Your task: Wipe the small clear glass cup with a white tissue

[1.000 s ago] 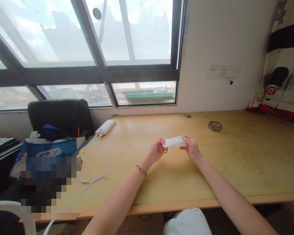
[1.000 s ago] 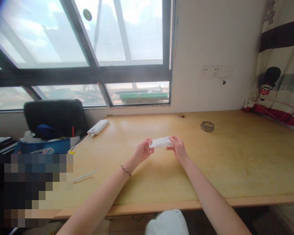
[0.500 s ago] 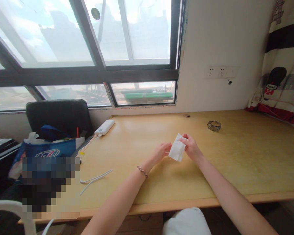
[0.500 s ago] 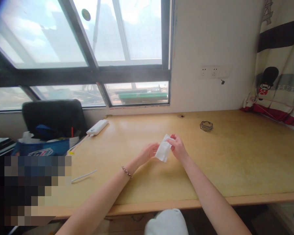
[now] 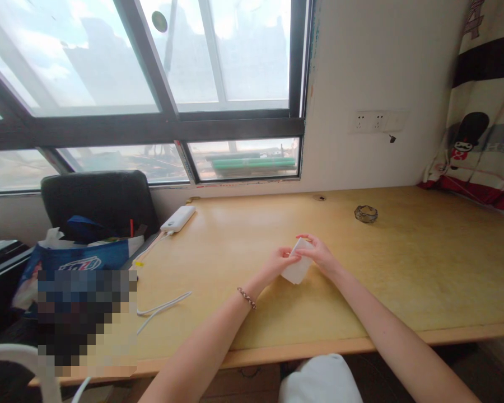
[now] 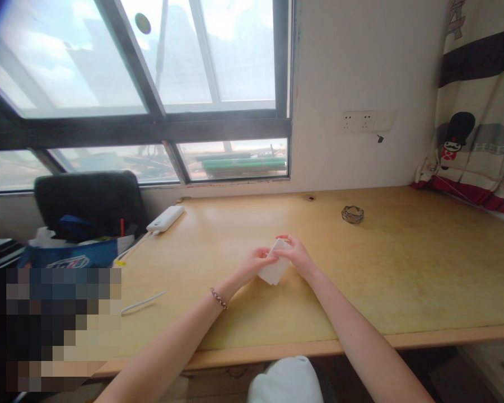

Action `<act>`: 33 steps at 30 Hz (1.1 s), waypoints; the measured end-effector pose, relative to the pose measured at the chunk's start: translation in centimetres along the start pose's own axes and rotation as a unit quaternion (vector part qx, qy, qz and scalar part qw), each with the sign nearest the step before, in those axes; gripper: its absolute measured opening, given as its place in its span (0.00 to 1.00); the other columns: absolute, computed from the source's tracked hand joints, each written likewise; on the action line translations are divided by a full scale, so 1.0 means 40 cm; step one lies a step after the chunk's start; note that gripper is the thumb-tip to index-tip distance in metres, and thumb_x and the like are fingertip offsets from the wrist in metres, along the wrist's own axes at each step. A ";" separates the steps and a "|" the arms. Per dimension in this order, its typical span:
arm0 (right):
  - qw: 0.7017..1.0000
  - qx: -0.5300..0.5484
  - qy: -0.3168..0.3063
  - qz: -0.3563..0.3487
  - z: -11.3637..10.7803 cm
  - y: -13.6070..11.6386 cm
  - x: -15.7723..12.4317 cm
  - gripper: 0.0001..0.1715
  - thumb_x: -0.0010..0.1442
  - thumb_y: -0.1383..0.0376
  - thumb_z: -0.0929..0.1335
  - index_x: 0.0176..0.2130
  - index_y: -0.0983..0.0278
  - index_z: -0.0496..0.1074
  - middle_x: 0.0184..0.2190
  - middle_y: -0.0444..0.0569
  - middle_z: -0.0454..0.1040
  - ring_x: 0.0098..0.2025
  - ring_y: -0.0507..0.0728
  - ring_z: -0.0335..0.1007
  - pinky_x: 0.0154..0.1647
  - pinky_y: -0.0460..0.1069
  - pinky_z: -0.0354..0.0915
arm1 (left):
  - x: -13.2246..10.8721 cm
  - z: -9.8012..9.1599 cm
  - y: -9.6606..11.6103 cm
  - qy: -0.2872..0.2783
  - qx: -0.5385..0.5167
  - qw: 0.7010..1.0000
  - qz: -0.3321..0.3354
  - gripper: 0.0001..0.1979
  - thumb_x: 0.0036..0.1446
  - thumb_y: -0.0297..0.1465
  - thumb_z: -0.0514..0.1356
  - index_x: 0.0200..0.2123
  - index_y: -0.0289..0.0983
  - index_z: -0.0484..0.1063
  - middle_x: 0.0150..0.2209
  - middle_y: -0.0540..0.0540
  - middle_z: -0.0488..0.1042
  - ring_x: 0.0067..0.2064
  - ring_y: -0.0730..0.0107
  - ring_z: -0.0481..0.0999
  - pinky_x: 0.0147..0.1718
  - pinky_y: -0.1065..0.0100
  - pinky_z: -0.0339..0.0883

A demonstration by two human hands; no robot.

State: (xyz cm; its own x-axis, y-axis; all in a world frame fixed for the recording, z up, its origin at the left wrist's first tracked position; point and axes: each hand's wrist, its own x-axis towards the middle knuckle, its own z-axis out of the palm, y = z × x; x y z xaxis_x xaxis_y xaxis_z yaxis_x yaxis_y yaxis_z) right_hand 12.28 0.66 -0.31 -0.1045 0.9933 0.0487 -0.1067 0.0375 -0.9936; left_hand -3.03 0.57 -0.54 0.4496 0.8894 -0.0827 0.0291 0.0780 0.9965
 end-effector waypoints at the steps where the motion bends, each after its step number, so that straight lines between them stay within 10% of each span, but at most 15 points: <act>1: 1.000 -0.002 0.004 -0.005 -0.001 0.002 0.002 0.27 0.36 0.64 0.73 0.39 0.62 0.67 0.28 0.43 0.71 0.28 0.52 0.65 0.28 0.45 0.59 | 0.002 -0.001 -0.002 0.006 0.005 1.000 -0.001 0.20 0.39 0.41 0.64 0.30 0.30 0.72 0.23 0.46 0.70 0.22 0.73 0.67 0.21 0.73 0.54; 24: 0.998 -0.014 -0.044 0.041 -0.020 0.003 0.005 0.15 0.36 0.59 0.72 0.25 0.66 0.73 0.19 0.43 0.70 0.21 0.50 0.62 0.22 0.44 0.55 | 0.005 -0.012 0.002 0.076 0.138 0.986 0.055 0.20 0.43 0.45 0.59 0.17 0.33 0.65 0.16 0.52 0.62 0.20 0.77 0.58 0.18 0.74 0.46; 33: 0.997 0.036 0.061 0.029 -0.035 0.005 0.013 0.14 0.39 0.58 0.71 0.25 0.66 0.72 0.18 0.44 0.70 0.20 0.50 0.61 0.21 0.44 0.54 | 0.017 -0.024 -0.006 0.063 0.087 0.993 0.044 0.20 0.45 0.45 0.58 0.18 0.32 0.67 0.16 0.51 0.61 0.19 0.77 0.60 0.16 0.76 0.50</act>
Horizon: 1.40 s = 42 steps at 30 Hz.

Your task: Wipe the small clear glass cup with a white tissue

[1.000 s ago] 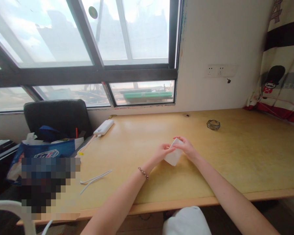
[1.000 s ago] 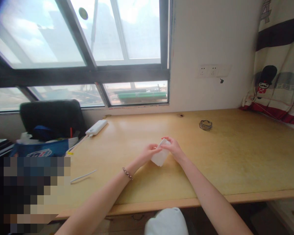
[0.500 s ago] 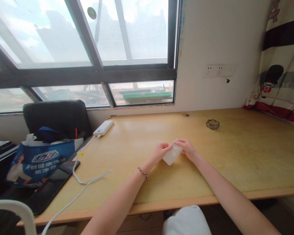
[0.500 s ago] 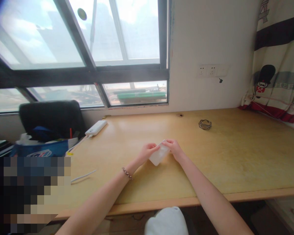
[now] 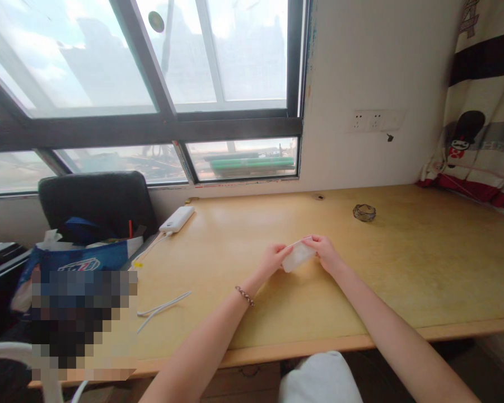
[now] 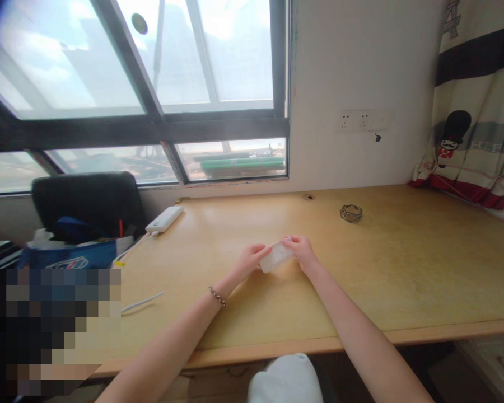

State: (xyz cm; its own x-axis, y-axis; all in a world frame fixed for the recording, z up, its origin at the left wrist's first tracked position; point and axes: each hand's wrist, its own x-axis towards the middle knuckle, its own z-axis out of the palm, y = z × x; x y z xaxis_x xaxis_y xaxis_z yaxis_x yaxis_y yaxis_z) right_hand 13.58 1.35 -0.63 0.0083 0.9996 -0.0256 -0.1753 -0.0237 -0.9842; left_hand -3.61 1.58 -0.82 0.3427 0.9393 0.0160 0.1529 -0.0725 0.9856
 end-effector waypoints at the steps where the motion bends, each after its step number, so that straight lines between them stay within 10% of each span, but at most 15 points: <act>1: 1.000 0.007 0.018 0.003 -0.002 -0.001 0.002 0.15 0.39 0.58 0.71 0.25 0.66 0.73 0.18 0.45 0.70 0.20 0.50 0.61 0.20 0.44 0.54 | 0.000 0.000 0.001 0.003 -0.024 1.000 -0.007 0.20 0.45 0.45 0.58 0.18 0.32 0.67 0.16 0.51 0.62 0.19 0.77 0.61 0.16 0.76 0.52; 11: 0.994 0.059 0.093 -0.006 -0.011 0.006 0.021 0.14 0.41 0.57 0.69 0.26 0.65 0.72 0.23 0.47 0.73 0.22 0.52 0.65 0.20 0.45 0.57 | -0.003 -0.009 0.004 -0.007 -0.197 0.978 -0.061 0.18 0.46 0.42 0.60 0.28 0.29 0.71 0.22 0.43 0.72 0.23 0.70 0.71 0.23 0.70 0.65; 20: 0.996 0.005 -0.092 0.005 0.002 -0.009 0.001 0.19 0.44 0.55 0.69 0.31 0.67 0.74 0.22 0.47 0.73 0.21 0.50 0.63 0.21 0.44 0.55 | -0.003 0.002 0.009 -0.046 -0.263 0.960 -0.079 0.18 0.45 0.39 0.62 0.36 0.33 0.66 0.32 0.42 0.73 0.31 0.69 0.73 0.28 0.71 0.65; 29: 0.993 -0.093 -0.066 -0.035 0.010 0.018 0.001 0.18 0.46 0.54 0.67 0.28 0.68 0.74 0.21 0.46 0.72 0.20 0.50 0.62 0.21 0.44 0.55 | -0.023 0.020 0.009 -0.098 -0.180 0.979 -0.014 0.39 0.45 0.35 0.63 0.58 0.40 0.49 0.26 0.47 0.73 0.26 0.71 0.71 0.23 0.75 0.59; 42: 0.997 -0.065 -0.016 -0.038 -0.002 0.019 0.011 0.16 0.42 0.56 0.70 0.25 0.68 0.73 0.19 0.44 0.70 0.20 0.50 0.62 0.20 0.45 0.56 | -0.062 0.026 0.042 -0.296 -0.183 0.935 -0.065 0.21 0.45 0.39 0.62 0.39 0.29 0.73 0.41 0.36 0.72 0.39 0.59 0.73 0.41 0.61 0.64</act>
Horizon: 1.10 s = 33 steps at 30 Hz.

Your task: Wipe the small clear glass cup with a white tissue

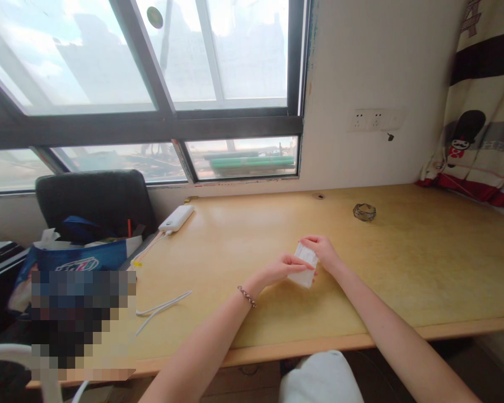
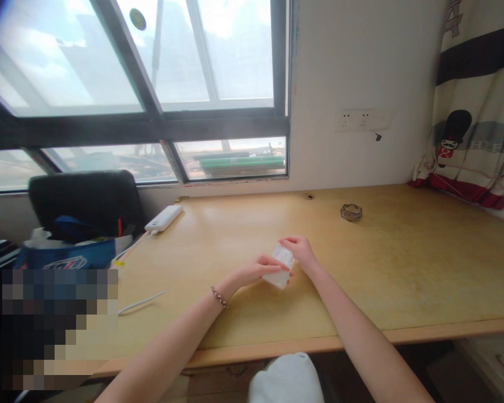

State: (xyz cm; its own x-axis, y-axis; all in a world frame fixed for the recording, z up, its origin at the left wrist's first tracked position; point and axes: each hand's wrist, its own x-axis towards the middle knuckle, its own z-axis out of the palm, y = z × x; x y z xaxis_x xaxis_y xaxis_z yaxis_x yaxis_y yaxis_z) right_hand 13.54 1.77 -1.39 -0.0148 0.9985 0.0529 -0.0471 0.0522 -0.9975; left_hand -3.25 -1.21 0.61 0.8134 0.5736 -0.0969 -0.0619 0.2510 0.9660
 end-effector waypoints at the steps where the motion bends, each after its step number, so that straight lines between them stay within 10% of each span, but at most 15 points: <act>1: 1.000 0.015 0.019 0.003 -0.004 0.000 0.004 0.16 0.41 0.56 0.71 0.25 0.68 0.73 0.19 0.44 0.71 0.21 0.50 0.62 0.21 0.45 0.56 | -0.001 0.000 0.002 -0.009 0.007 1.000 0.002 0.20 0.46 0.39 0.61 0.39 0.29 0.73 0.41 0.35 0.72 0.39 0.59 0.73 0.42 0.61 0.63; 9: 0.988 0.103 0.102 0.050 -0.028 0.014 0.024 0.18 0.37 0.59 0.73 0.29 0.67 0.72 0.21 0.45 0.71 0.21 0.50 0.63 0.20 0.44 0.57 | -0.006 -0.001 0.011 -0.004 -0.017 1.000 0.013 0.18 0.44 0.37 0.62 0.33 0.26 0.75 0.38 0.33 0.73 0.40 0.55 0.73 0.45 0.58 0.62; 15: 0.977 0.133 0.157 0.049 -0.048 0.010 0.037 0.16 0.43 0.58 0.71 0.31 0.66 0.72 0.15 0.39 0.64 0.15 0.44 0.53 0.15 0.40 0.52 | 0.004 -0.015 0.009 0.131 -0.005 0.979 0.159 0.13 0.47 0.35 0.58 0.30 0.30 0.76 0.38 0.38 0.74 0.45 0.55 0.70 0.49 0.59 0.56; 19: 0.978 0.173 -0.026 0.112 -0.024 -0.033 0.003 0.27 0.52 0.48 0.62 0.49 0.57 0.64 0.33 0.49 0.73 0.29 0.52 0.70 0.31 0.47 0.65 | 0.011 -0.029 0.005 0.243 0.047 0.942 0.228 0.12 0.48 0.34 0.57 0.31 0.32 0.76 0.40 0.40 0.74 0.47 0.57 0.68 0.50 0.60 0.54; 24: 0.913 0.202 -0.324 0.142 0.014 -0.063 -0.046 0.37 0.54 0.41 0.51 0.55 0.54 0.55 0.51 0.53 0.63 0.48 0.61 0.64 0.48 0.60 0.56 | 0.007 -0.039 0.005 0.270 0.084 0.934 0.217 0.12 0.48 0.34 0.56 0.28 0.32 0.76 0.34 0.42 0.75 0.42 0.59 0.71 0.49 0.60 0.56; 33: 0.927 0.161 -0.329 0.078 0.019 -0.056 -0.049 0.37 0.50 0.40 0.58 0.49 0.59 0.65 0.51 0.51 0.64 0.54 0.60 0.56 0.52 0.57 0.53 | 0.009 -0.038 0.000 0.204 0.098 0.963 0.149 0.15 0.48 0.35 0.56 0.26 0.29 0.76 0.29 0.40 0.76 0.34 0.62 0.73 0.41 0.63 0.63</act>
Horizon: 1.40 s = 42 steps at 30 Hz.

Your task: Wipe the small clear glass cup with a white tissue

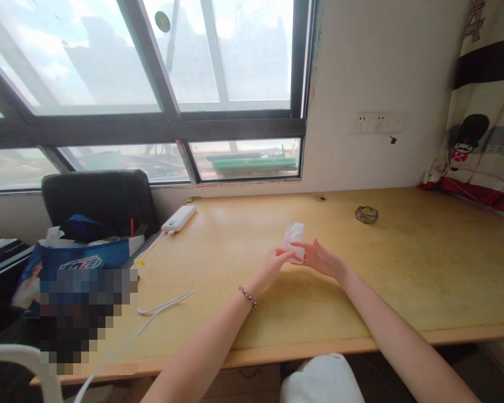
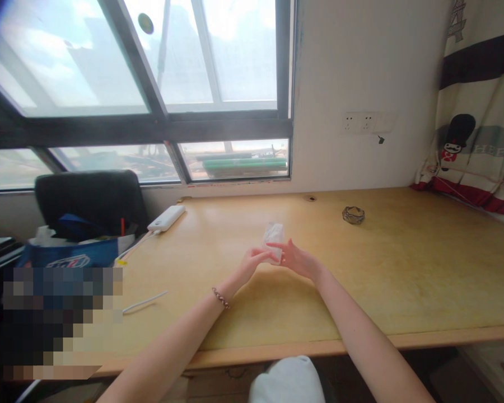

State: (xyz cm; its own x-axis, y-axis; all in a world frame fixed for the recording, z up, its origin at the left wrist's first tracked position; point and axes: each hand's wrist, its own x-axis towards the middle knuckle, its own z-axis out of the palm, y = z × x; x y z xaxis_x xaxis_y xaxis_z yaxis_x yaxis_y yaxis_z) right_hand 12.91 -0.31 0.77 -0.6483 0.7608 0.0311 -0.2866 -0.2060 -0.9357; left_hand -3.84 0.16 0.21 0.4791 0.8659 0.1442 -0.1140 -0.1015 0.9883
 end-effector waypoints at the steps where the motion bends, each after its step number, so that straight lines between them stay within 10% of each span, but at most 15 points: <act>1: 1.000 -0.020 0.006 0.007 0.004 -0.001 0.000 0.35 0.49 0.41 0.60 0.47 0.60 0.67 0.51 0.52 0.64 0.54 0.60 0.56 0.52 0.56 0.54 | 0.001 0.002 0.001 -0.006 0.013 1.000 -0.001 0.14 0.48 0.35 0.56 0.26 0.30 0.76 0.30 0.41 0.76 0.35 0.62 0.73 0.41 0.63 0.63; 20: 0.966 -0.001 0.240 -0.097 -0.037 0.000 0.020 0.25 0.51 0.51 0.64 0.44 0.61 0.70 0.47 0.50 0.68 0.46 0.58 0.64 0.44 0.51 0.61 | 0.010 -0.009 0.000 -0.013 -0.004 0.997 -0.074 0.17 0.45 0.38 0.56 0.21 0.28 0.73 0.22 0.40 0.74 0.26 0.64 0.74 0.32 0.65 0.66; 31: 0.879 0.035 0.460 -0.123 -0.120 0.021 0.038 0.13 0.41 0.59 0.70 0.26 0.66 0.75 0.33 0.51 0.75 0.37 0.57 0.69 0.34 0.47 0.64 | 0.032 -0.042 -0.043 0.128 -0.005 0.984 -0.120 0.17 0.49 0.38 0.52 0.21 0.30 0.70 0.23 0.40 0.74 0.25 0.68 0.73 0.26 0.70 0.66; 37: 0.793 -0.272 0.539 -0.076 -0.145 0.038 0.024 0.16 0.48 0.55 0.64 0.25 0.64 0.74 0.30 0.51 0.75 0.38 0.60 0.69 0.41 0.53 0.61 | 0.027 -0.042 -0.048 0.187 0.192 0.963 -0.015 0.18 0.52 0.39 0.51 0.23 0.32 0.72 0.25 0.43 0.74 0.30 0.65 0.73 0.32 0.67 0.66; 42: 0.704 -0.551 0.436 -0.103 -0.081 0.044 0.020 0.18 0.57 0.61 0.58 0.37 0.65 0.73 0.43 0.54 0.71 0.47 0.58 0.64 0.49 0.51 0.56 | 0.006 -0.015 -0.029 0.048 0.353 0.923 0.149 0.11 0.54 0.33 0.51 0.35 0.38 0.73 0.43 0.43 0.71 0.48 0.62 0.67 0.50 0.64 0.55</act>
State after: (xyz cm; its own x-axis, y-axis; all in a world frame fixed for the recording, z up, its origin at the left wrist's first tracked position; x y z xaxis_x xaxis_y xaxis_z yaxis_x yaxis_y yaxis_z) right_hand 14.19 1.94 -1.98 0.1447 0.8924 0.4275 0.7212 0.2007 -0.6630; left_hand -4.10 0.79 -0.93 0.4342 0.7841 0.4435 0.3829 -0.6063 0.6970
